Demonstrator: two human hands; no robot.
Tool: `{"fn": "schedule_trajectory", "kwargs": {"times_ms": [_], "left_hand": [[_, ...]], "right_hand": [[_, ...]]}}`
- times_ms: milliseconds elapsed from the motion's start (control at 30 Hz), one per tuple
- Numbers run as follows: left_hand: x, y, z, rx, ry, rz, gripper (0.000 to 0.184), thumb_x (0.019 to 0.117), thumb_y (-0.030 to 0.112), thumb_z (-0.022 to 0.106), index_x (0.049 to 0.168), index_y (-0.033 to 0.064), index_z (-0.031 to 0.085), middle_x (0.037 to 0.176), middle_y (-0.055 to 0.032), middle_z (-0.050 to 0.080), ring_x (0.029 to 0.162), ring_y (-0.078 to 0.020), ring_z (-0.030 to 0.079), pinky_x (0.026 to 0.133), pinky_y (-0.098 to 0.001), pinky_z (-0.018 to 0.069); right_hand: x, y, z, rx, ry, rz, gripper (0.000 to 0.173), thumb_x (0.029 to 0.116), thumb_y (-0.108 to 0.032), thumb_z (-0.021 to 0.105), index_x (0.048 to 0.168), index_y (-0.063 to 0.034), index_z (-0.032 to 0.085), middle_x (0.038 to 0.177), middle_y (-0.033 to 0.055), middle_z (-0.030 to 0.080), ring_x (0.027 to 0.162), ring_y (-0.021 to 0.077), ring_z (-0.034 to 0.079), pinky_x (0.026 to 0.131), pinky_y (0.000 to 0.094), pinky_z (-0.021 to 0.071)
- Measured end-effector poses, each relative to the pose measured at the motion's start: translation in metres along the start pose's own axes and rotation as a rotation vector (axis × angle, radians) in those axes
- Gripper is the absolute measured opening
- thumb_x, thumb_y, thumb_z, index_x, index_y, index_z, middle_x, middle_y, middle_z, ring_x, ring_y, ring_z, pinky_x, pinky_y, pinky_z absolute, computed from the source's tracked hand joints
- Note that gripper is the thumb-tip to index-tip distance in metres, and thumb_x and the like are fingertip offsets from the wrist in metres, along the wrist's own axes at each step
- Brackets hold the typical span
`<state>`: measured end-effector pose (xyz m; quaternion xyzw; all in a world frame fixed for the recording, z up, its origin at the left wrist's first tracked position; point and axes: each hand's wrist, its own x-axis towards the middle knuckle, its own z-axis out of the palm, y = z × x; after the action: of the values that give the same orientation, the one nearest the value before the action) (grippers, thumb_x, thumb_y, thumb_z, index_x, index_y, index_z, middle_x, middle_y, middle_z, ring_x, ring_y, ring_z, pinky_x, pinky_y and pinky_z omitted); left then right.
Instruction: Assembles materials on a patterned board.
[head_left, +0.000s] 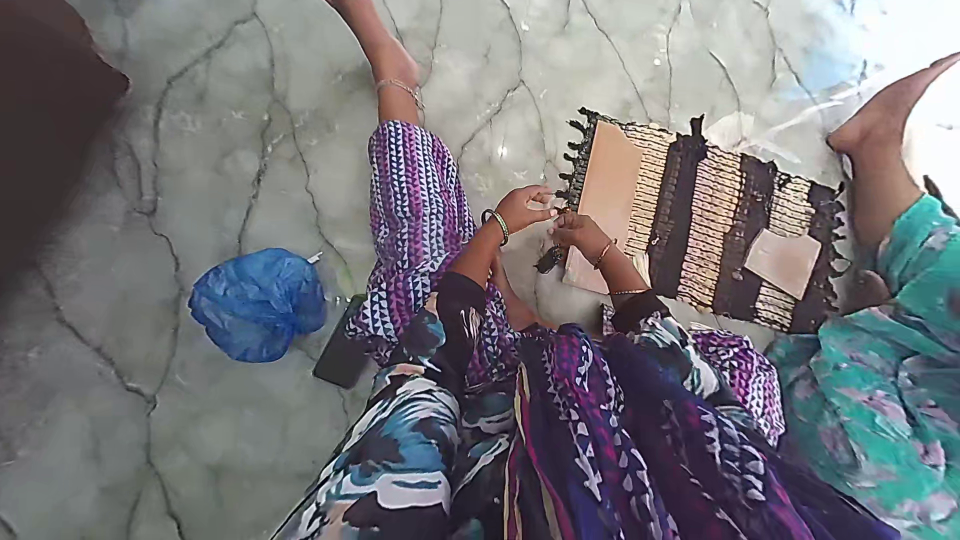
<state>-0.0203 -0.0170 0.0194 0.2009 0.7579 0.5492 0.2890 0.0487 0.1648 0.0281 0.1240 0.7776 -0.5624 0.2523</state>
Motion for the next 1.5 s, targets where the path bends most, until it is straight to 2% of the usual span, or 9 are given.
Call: {"fn": "schedule_trajectory", "kwargs": {"times_ms": [200,300,400,567,633,733,967,1400,1500], "left_hand": [[-0.012,0.003,0.015,0.14,-0.345,0.021,0.041,0.0946,0.002,0.07,0.131,-0.015,0.06,0.122,-0.0339,0.065,0.116,-0.0418,0.063,0.105,-0.0507,0.0472],[-0.043,0.094,0.015,0.321,-0.345,-0.422,0.028,0.1001,-0.003,0.062,0.126,-0.0139,0.06,0.125,-0.0275,0.063,0.12,-0.0329,0.06,0.106,-0.0446,0.0438],[-0.016,0.004,0.02,0.198,-0.384,-0.041,0.033,0.0975,0.004,0.068,0.121,-0.0172,0.062,0.113,-0.0324,0.066,0.105,-0.0361,0.064,0.098,-0.0468,0.0493],[-0.043,0.091,0.029,0.139,-0.377,-0.405,0.047,0.0965,-0.006,0.065,0.142,-0.0075,0.054,0.147,-0.0242,0.055,0.139,-0.0327,0.052,0.117,-0.0441,0.0373],[-0.027,0.023,0.029,0.081,-0.496,-0.037,0.039,0.0967,0.002,0.069,0.127,-0.0199,0.058,0.125,-0.0365,0.062,0.117,-0.0396,0.063,0.103,-0.0471,0.0492],[-0.003,-0.014,0.04,0.107,-0.53,-0.042,0.029,0.0983,0.01,0.07,0.113,-0.0144,0.063,0.102,-0.0234,0.064,0.088,-0.0229,0.058,0.087,-0.0411,0.0486],[-0.062,0.115,0.021,0.238,-0.341,-0.375,0.028,0.0975,-0.002,0.067,0.121,-0.0174,0.061,0.122,-0.0313,0.065,0.118,-0.0364,0.062,0.106,-0.0459,0.0445],[-0.051,0.099,0.023,0.275,-0.315,-0.38,0.025,0.0978,-0.001,0.066,0.117,-0.0177,0.062,0.117,-0.0319,0.065,0.113,-0.0376,0.062,0.102,-0.0488,0.0457],[-0.016,0.019,0.022,0.314,-0.387,-0.122,0.029,0.0965,0.008,0.072,0.108,-0.0181,0.065,0.106,-0.0333,0.066,0.102,-0.0402,0.064,0.096,-0.0528,0.0485]], "right_hand": [[-0.024,0.018,-0.022,0.079,-0.027,0.027,0.005,0.0954,0.003,0.063,0.091,0.0001,0.063,0.071,-0.004,0.06,0.061,0.0014,0.052,0.06,0.0208,0.0448],[-0.033,0.024,-0.024,0.099,-0.032,0.036,0.008,0.0968,0.003,0.061,0.09,-0.0008,0.064,0.071,-0.0053,0.061,0.06,0.0001,0.053,0.059,0.0192,0.0455],[-0.038,0.029,-0.027,0.114,-0.032,0.056,0.008,0.0971,0.003,0.06,0.091,-0.0007,0.064,0.071,-0.0046,0.062,0.06,0.001,0.053,0.058,0.0197,0.0453],[-0.042,0.028,-0.027,0.119,-0.035,0.032,0.01,0.0949,0.005,0.061,0.089,-0.0019,0.065,0.069,-0.006,0.062,0.059,-0.0003,0.053,0.057,0.0184,0.0452],[-0.041,0.026,-0.029,0.111,-0.036,0.037,0.008,0.0948,0.005,0.062,0.09,-0.0007,0.065,0.07,-0.0051,0.062,0.06,0.0006,0.053,0.059,0.0193,0.0452],[-0.042,0.026,-0.037,0.095,-0.031,0.02,0.011,0.0943,0.006,0.061,0.088,-0.0018,0.065,0.068,-0.0063,0.062,0.058,-0.0001,0.053,0.057,0.0186,0.0448],[-0.046,0.029,-0.045,0.083,0.023,0.065,0.009,0.0979,0.004,0.058,0.095,0.0005,0.066,0.074,-0.0043,0.065,0.061,-0.001,0.054,0.057,0.0176,0.0439],[-0.049,0.043,-0.048,0.172,0.145,0.027,0.017,0.0992,0.002,0.058,0.085,-0.0034,0.066,0.068,-0.0076,0.064,0.056,-0.0036,0.051,0.055,0.0156,0.0426],[-0.05,0.053,-0.057,0.223,0.163,0.027,0.018,0.1006,0.0,0.056,0.086,-0.0042,0.065,0.068,-0.0073,0.062,0.055,-0.0021,0.049,0.053,0.0165,0.041]]}}
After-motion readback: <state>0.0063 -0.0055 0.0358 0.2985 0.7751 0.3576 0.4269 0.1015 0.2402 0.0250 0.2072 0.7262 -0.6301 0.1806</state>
